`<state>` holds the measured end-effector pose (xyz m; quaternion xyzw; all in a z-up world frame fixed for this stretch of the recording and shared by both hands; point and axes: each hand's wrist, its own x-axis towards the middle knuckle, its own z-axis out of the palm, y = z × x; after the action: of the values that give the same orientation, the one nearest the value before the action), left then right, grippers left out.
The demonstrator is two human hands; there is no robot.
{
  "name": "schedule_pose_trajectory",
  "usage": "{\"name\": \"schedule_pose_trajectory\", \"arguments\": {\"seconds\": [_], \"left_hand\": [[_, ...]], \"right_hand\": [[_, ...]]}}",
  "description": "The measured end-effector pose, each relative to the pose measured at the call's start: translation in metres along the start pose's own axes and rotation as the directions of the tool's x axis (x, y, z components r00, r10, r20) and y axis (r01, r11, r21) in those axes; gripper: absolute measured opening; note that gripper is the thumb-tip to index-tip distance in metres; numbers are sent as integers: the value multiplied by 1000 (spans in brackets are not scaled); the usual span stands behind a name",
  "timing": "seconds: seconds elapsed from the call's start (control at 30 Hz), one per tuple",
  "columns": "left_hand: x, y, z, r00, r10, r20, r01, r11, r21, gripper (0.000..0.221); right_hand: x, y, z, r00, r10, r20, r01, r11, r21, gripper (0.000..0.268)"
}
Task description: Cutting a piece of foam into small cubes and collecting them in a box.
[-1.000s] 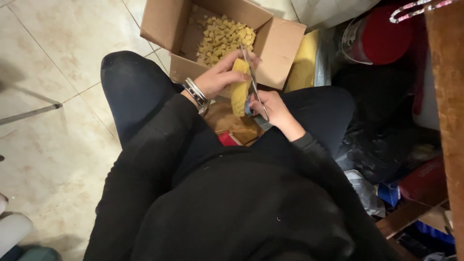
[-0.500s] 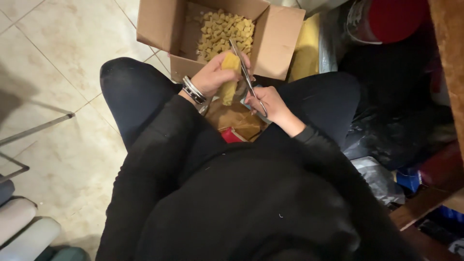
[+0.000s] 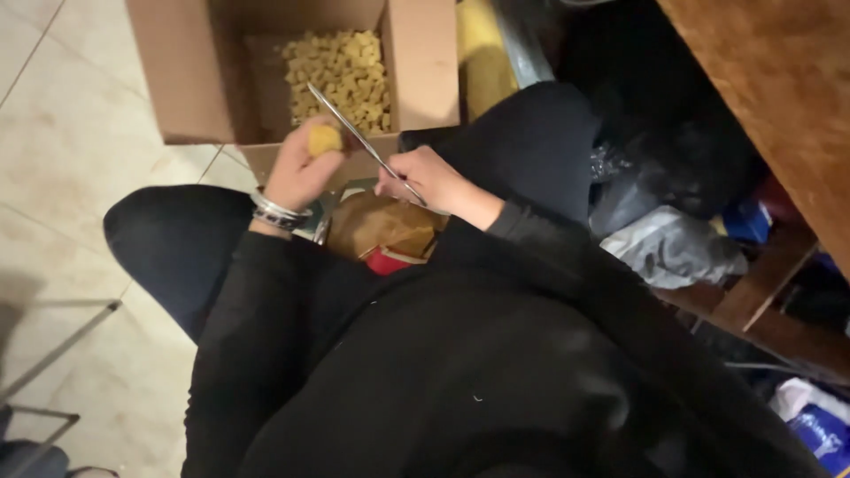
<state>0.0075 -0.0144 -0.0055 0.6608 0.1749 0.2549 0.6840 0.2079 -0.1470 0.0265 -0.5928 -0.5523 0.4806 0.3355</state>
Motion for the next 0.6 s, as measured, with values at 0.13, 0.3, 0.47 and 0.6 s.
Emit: {"name": "schedule_pose_trajectory", "arguments": {"seconds": [0.13, 0.3, 0.47, 0.6], "left_hand": [[7, 17, -3, 991, -93, -97, 73, 977, -198, 29], [12, 36, 21, 981, -195, -1, 174, 876, -450, 31], [10, 31, 6, 959, -273, -80, 186, 812, -553, 56], [5, 31, -3, 961, -270, -63, 207, 850, -484, 78]], "right_hand": [[8, 0, -2, 985, 46, -168, -44, 999, 17, 36], [24, 4, 15, 952, 34, -305, 16, 987, 157, 34], [46, 36, 36, 954, 16, -300, 83, 946, 314, 32], [35, 1, 13, 913, 55, -404, 175, 843, 509, 32]]}}
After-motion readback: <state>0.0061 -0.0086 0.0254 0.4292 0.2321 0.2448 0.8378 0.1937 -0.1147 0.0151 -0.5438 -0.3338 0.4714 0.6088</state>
